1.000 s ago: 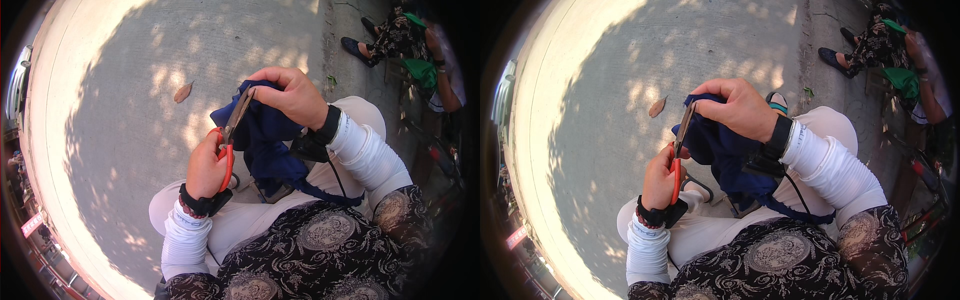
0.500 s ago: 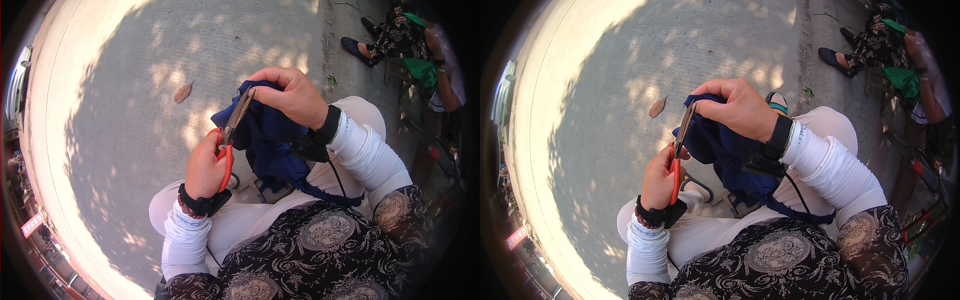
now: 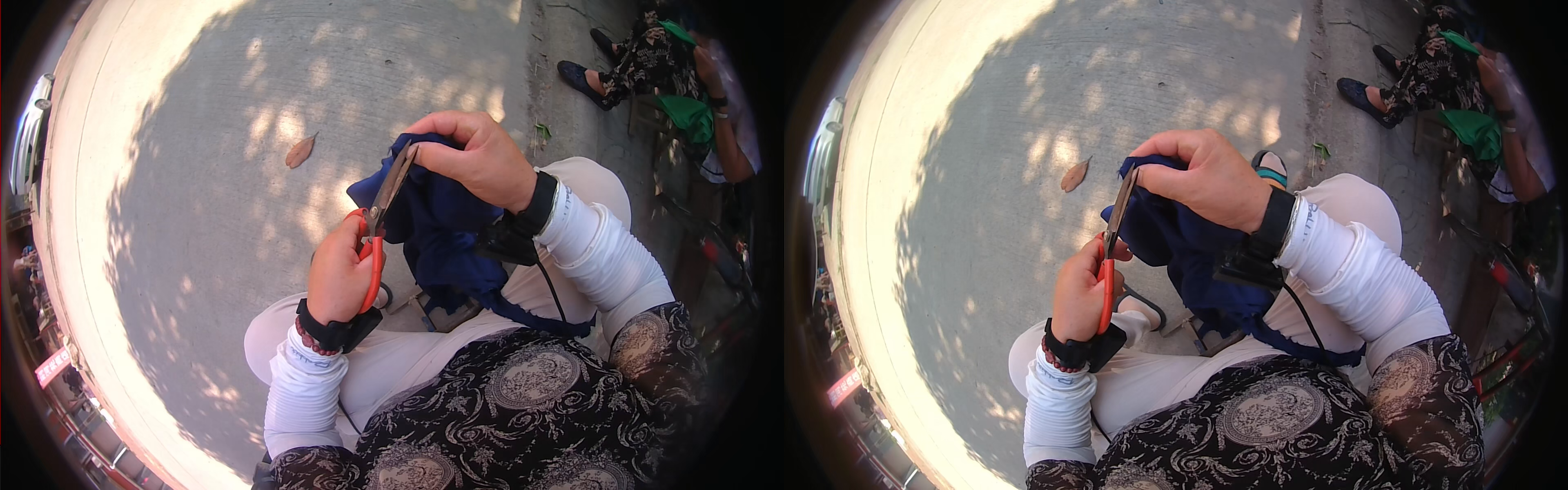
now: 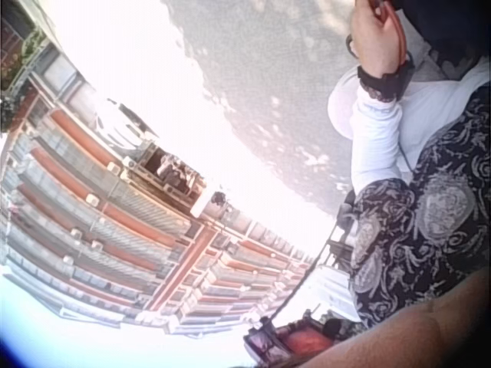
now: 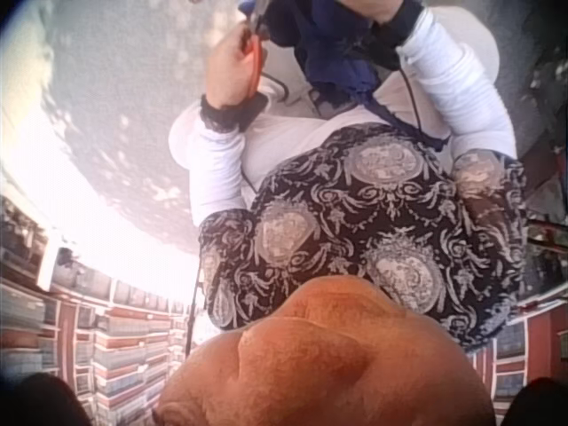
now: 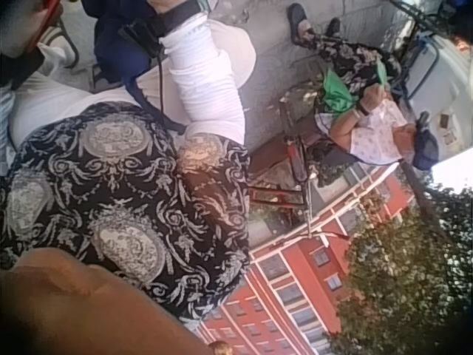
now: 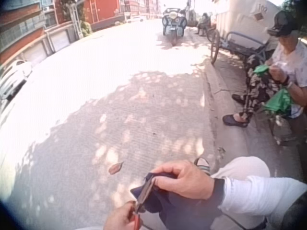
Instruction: Cutting a piece of blue fabric with red-handled scissors.
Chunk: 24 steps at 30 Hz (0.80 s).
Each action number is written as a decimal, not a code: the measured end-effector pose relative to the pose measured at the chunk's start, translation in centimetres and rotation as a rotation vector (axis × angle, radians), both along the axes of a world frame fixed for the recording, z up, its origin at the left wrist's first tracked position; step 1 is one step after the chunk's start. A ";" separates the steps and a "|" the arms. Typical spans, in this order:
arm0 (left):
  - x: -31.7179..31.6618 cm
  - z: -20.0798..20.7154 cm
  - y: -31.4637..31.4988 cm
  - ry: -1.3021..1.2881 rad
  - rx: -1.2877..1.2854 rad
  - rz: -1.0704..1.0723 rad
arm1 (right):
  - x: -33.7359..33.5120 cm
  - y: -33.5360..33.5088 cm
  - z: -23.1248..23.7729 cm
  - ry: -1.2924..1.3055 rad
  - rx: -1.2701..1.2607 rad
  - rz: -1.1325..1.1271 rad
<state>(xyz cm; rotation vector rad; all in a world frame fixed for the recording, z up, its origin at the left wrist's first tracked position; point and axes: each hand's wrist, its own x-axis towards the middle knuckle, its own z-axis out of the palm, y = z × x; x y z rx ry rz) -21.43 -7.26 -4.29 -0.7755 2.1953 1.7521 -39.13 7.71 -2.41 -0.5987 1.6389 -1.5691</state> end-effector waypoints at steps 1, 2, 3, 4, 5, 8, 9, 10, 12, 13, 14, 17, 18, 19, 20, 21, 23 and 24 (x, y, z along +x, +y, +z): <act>0.0 0.0 0.1 0.012 0.000 0.013 | 0.0 0.0 0.0 -0.038 -0.010 0.002; 0.0 0.0 0.2 0.024 -0.001 0.026 | 0.0 0.0 0.0 -0.038 -0.012 0.003; 0.1 -0.1 0.3 0.024 -0.003 0.028 | 0.1 0.0 0.0 -0.084 -0.029 0.000; 0.1 -0.2 0.3 0.025 -0.009 0.036 | 0.1 -0.1 0.0 -0.130 -0.047 -0.004; 0.1 -0.2 0.3 0.027 -0.015 0.044 | 0.1 0.0 0.0 -0.129 -0.048 -0.005; 0.0 -0.3 0.2 0.027 -0.105 -0.009 | 0.0 0.0 0.0 -0.205 -0.085 -0.005; -0.1 -0.3 0.2 0.027 -0.106 -0.009 | -0.1 0.1 0.1 -0.233 -0.083 0.003; -0.1 -0.3 0.3 0.064 -0.024 -0.003 | -0.1 0.1 0.1 -0.261 -0.081 0.010; -0.3 -0.2 0.3 0.101 0.058 0.001 | -0.2 0.2 0.1 -0.273 -0.094 0.011; -0.4 -0.1 0.3 0.069 0.122 0.021 | -0.2 0.2 0.1 -0.286 -0.106 0.013; -0.4 0.0 0.3 0.037 0.186 0.041 | -0.2 0.2 0.2 -0.286 -0.107 0.013; -0.5 0.0 0.3 0.066 0.141 0.057 | -0.1 0.3 0.3 -0.231 -0.108 -0.012; -0.5 0.0 0.3 0.066 0.141 0.056 | -0.2 0.3 0.3 -0.234 -0.081 -0.032; -0.4 -0.1 0.2 0.085 0.082 0.034 | -0.2 0.3 0.3 -0.237 -0.053 -0.050; -0.4 -0.2 0.2 0.102 0.022 0.011 | -0.2 0.4 0.2 -0.238 -0.052 -0.052; -0.4 -0.3 0.2 0.101 0.023 0.010 | -0.3 0.4 0.1 -0.248 -0.051 -0.059; -0.4 -0.4 0.1 0.101 -0.038 -0.018 | -0.2 0.4 0.1 -0.258 -0.051 -0.064; -0.3 -0.3 0.1 0.101 -0.038 -0.017 | -0.2 0.4 0.1 -0.275 -0.061 -0.063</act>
